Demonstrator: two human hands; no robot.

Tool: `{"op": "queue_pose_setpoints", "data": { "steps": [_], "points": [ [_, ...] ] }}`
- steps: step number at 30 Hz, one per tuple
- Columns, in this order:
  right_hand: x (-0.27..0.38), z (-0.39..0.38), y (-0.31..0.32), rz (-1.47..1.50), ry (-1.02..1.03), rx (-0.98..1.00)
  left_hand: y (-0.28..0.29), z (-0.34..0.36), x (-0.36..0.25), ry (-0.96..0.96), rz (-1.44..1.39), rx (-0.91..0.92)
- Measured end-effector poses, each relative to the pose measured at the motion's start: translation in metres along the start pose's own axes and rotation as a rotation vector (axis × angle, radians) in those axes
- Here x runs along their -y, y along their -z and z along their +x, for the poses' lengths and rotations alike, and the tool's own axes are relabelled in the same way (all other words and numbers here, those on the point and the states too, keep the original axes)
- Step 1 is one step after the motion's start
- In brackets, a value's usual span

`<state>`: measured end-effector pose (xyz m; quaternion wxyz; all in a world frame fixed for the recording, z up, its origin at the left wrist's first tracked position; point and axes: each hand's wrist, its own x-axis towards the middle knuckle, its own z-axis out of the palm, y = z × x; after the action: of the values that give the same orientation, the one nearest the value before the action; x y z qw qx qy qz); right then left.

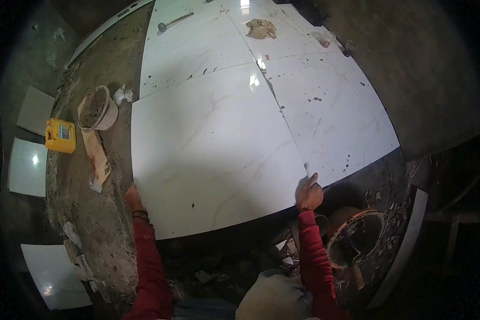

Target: The person applies mortar to the back of a tile with a trowel, positions the tile on the floor, and taps it with a mallet.

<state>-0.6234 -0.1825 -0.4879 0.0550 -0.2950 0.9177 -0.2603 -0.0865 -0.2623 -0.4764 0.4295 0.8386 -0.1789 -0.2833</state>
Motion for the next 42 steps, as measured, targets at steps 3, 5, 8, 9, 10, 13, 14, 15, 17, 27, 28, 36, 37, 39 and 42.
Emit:
{"op": "queue_pose_setpoints", "data": {
  "steps": [3, 5, 8, 9, 10, 13, 14, 15, 17, 27, 28, 36, 37, 39, 42],
  "points": [
    [-0.004, 0.000, -0.007, 0.002, 0.016, 0.014, 0.002, 0.008, 0.002, -0.054, -0.016, 0.003],
    [-0.002, 0.001, -0.007, -0.008, 0.020, 0.010, -0.005, -0.002, -0.005, -0.035, 0.005, -0.039],
    [-0.001, 0.000, -0.006, 0.006, 0.004, 0.021, -0.006, -0.009, -0.015, -0.012, 0.036, -0.048],
    [-0.002, 0.001, -0.008, -0.010, -0.025, 0.031, -0.008, -0.009, -0.015, -0.010, 0.042, -0.019],
    [-0.001, 0.002, -0.011, -0.019, -0.049, 0.044, -0.009, -0.007, -0.016, -0.008, 0.041, -0.025],
    [-0.005, 0.009, -0.008, -0.051, -0.032, 0.004, -0.018, -0.006, -0.018, -0.032, 0.123, -0.068],
    [-0.005, 0.011, -0.006, -0.053, -0.031, 0.000, -0.023, -0.012, -0.020, -0.016, 0.105, -0.060],
    [-0.004, 0.015, -0.003, -0.062, -0.039, 0.011, -0.028, -0.016, -0.020, 0.000, 0.088, -0.051],
    [0.003, 0.017, 0.002, -0.067, -0.042, 0.023, -0.027, -0.010, -0.013, -0.011, 0.031, -0.024],
    [0.014, 0.019, 0.025, -0.447, 0.268, 0.248, -0.032, 0.031, 0.031, -0.380, 0.491, -0.080],
    [0.006, 0.027, 0.027, -0.493, 0.224, 0.255, -0.041, 0.009, 0.015, -0.314, 0.417, -0.068],
    [0.009, 0.032, 0.026, -0.570, 0.493, 0.256, -0.022, -0.008, 0.004, -0.031, 0.417, -0.030],
    [0.006, 0.034, 0.027, -0.551, 0.503, 0.251, -0.025, -0.008, 0.004, -0.037, 0.418, -0.025],
    [-0.004, 0.047, 0.024, -0.567, 0.488, 0.256, -0.041, -0.011, 0.002, -0.124, 0.530, -0.128],
    [-0.004, 0.046, 0.015, -0.570, 0.605, 0.270, -0.029, 0.001, 0.027, -0.287, 0.598, -0.153]
  ]
}}
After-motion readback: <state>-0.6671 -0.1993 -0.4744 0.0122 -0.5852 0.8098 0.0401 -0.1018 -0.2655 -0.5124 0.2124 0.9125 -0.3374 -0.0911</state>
